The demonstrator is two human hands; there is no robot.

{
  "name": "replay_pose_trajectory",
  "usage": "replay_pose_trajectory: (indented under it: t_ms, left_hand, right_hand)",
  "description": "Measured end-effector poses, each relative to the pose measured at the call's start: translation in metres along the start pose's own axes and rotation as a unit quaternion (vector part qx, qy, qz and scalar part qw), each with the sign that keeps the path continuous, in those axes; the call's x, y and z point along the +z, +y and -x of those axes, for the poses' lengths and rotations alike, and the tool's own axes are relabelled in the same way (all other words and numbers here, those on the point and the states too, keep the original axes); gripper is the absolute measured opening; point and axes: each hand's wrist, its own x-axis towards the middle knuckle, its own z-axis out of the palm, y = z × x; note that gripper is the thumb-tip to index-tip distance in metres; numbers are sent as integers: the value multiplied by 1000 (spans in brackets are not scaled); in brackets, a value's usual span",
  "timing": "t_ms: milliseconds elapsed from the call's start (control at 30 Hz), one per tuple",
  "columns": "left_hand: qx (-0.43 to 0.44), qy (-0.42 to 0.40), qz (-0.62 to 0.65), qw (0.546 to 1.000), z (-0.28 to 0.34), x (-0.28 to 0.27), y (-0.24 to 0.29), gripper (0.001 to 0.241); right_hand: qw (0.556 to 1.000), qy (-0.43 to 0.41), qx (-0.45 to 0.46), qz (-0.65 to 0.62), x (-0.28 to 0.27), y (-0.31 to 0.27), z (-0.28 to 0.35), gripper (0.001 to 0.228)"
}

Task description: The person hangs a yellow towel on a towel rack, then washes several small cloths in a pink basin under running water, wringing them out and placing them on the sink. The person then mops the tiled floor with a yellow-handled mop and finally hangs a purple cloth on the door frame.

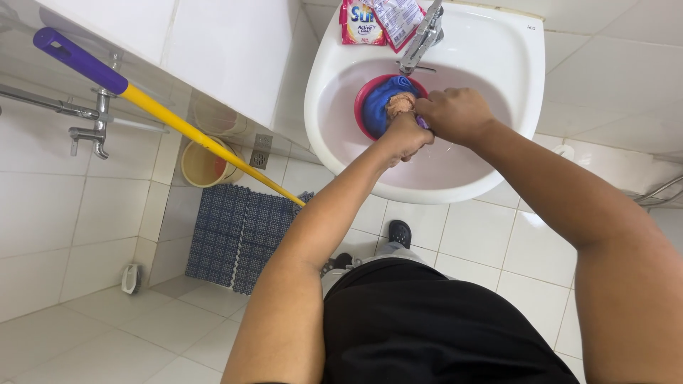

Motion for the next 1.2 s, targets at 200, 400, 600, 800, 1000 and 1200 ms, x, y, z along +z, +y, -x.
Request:
replay_pose_trajectory:
  t_ms: [200, 400, 600, 800, 1000, 1200]
  left_hand:
    - [-57, -69, 142, 986, 13, -6, 7, 22]
    - [-50, -99, 137, 984, -8, -12, -12, 21]
    - [348, 190, -331, 856, -8, -24, -23, 26]
    - [394, 248, -558, 687, 15, -25, 10, 36]
    - [376, 179, -521, 745, -61, -29, -61, 56]
    - [424, 183, -325, 825, 12, -67, -15, 89]
  right_hand:
    - [997, 57, -60, 13, 13, 7, -4, 9]
    - [986, 74, -125, 81, 13, 17, -14, 11]
    - [996, 13, -85, -1, -10, 2, -11, 48]
    - [807, -244, 189, -503, -31, 9, -23, 78]
    - [948, -66, 127, -286, 96, 36, -9, 52]
    - [866, -138, 141, -459, 15, 40, -51, 65]
